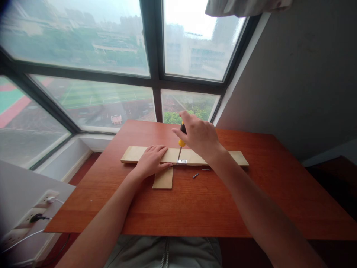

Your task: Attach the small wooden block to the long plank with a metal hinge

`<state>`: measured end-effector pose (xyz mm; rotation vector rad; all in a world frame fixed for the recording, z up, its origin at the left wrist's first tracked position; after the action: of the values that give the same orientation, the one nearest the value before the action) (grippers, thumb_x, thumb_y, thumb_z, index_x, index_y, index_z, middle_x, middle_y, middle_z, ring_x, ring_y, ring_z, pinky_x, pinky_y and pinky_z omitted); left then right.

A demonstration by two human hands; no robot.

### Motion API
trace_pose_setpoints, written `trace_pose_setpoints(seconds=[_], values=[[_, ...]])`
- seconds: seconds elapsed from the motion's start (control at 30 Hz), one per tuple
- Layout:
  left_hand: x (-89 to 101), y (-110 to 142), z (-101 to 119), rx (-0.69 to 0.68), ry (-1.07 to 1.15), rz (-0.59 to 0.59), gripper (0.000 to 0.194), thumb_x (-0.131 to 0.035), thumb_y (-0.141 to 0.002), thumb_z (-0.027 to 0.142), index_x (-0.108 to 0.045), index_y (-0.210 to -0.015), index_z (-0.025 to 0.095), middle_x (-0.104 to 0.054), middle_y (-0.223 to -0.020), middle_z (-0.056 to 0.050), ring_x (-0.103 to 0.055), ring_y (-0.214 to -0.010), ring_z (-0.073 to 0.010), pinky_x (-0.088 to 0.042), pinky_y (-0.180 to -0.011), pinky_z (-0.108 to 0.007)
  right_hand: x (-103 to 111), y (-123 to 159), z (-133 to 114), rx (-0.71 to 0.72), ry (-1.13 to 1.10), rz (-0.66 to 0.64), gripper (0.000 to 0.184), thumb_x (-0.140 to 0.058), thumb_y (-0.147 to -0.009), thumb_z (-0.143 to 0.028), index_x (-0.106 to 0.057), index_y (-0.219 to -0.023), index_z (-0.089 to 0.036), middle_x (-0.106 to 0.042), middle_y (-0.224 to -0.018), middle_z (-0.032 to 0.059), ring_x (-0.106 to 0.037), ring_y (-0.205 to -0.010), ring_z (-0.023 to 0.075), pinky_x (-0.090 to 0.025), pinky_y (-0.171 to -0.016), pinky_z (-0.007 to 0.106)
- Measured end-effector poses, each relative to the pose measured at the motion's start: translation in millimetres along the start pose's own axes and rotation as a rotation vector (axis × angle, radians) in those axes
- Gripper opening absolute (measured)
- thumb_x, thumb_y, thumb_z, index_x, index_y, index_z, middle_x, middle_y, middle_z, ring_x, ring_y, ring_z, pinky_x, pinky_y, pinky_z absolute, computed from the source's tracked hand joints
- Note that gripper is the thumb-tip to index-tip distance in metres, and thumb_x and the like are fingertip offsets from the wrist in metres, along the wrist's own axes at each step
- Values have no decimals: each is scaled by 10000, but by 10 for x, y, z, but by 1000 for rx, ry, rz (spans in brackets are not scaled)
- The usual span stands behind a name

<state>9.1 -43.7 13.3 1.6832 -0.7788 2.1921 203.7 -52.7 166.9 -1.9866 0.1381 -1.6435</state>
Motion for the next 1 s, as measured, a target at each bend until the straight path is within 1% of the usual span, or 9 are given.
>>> trace_pose_setpoints(seconds=[0.1, 0.23, 0.3, 0.47, 0.57, 0.67, 0.73, 0.9, 1.0], values=[[-4, 1, -2, 1, -7, 2, 573, -598, -836, 594, -545, -1251, 203, -571, -1324, -131, -509, -1224, -300, -348, -1057, -415, -3, 4, -8, 29, -146, -14, 413, -475, -911, -379, -517, -1288, -216, -675, -1100, 111, -645, -869, 283, -481, -710, 405], [-4, 1, -1, -3, -12, 5, 577, -584, -840, 608, -547, -1245, 198, -571, -1329, -130, -513, -1218, -300, -347, -1058, -411, -12, -3, 12, 168, -442, -66, 448, -479, -849, -199, -483, -1296, -223, -610, -1263, 104, -614, -1040, 237, -491, -834, 374], [-3, 2, 1, -4, -10, 6, 582, -581, -841, 608, -548, -1246, 191, -574, -1325, -133, -513, -1215, -302, -348, -1057, -412, -34, 2, 23, 147, -417, -53, 431, -515, -852, -227, -487, -1283, -218, -630, -1216, 101, -627, -988, 237, -494, -821, 376], [-3, 2, 2, 9, 1, -3, 583, -604, -831, 592, -545, -1266, 209, -566, -1334, -130, -504, -1228, -304, -343, -1065, -423, -76, 34, 7, 1, -117, 31, 445, -559, -867, -439, -519, -1246, -210, -652, -1103, 119, -626, -828, 281, -482, -708, 419], [-2, -1, 1, 11, 6, -5, 589, -613, -823, 591, -546, -1268, 211, -565, -1334, -130, -503, -1227, -307, -345, -1063, -426, -62, 37, -8, 65, -286, 26, 396, -487, -881, -316, -493, -1267, -226, -633, -1158, 114, -618, -912, 261, -489, -767, 407], [-3, -2, 1, 3, 1, -9, 588, -608, -826, 594, -549, -1263, 206, -568, -1329, -133, -504, -1226, -307, -347, -1063, -424, -50, 32, 2, 127, -485, -23, 425, -450, -848, -203, -485, -1271, -231, -628, -1169, 93, -614, -976, 226, -493, -825, 377], [-3, -1, 2, 1, -5, -6, 587, -601, -831, 596, -547, -1263, 201, -569, -1329, -135, -504, -1226, -306, -345, -1065, -423, -57, 32, 18, 97, -459, -21, 420, -473, -857, -236, -492, -1275, -216, -644, -1108, 87, -627, -923, 224, -496, -810, 376], [3, 2, 10, 7, -4, -7, 584, -612, -826, 588, -548, -1261, 205, -570, -1327, -134, -505, -1228, -307, -348, -1064, -424, -79, 47, 29, -29, -191, 54, 519, -556, -855, -474, -493, -1297, -208, -661, -1093, 113, -630, -875, 290, -490, -738, 418], [10, 0, 14, 13, 4, -19, 568, -616, -825, 580, -550, -1258, 217, -567, -1331, -133, -499, -1237, -310, -347, -1065, -432, -73, 51, 24, 7, -328, 4, 451, -493, -888, -399, -470, -1302, -224, -667, -1081, 93, -631, -877, 262, -498, -769, 416]])
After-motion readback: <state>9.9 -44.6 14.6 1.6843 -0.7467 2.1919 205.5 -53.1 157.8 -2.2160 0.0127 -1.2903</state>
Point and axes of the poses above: each hand's wrist, its own y-axis away from the middle knuckle, its own x-axis out of the back of the hand, z = x × y, the point moved 2 cm from there along -y, towards the middle knuckle
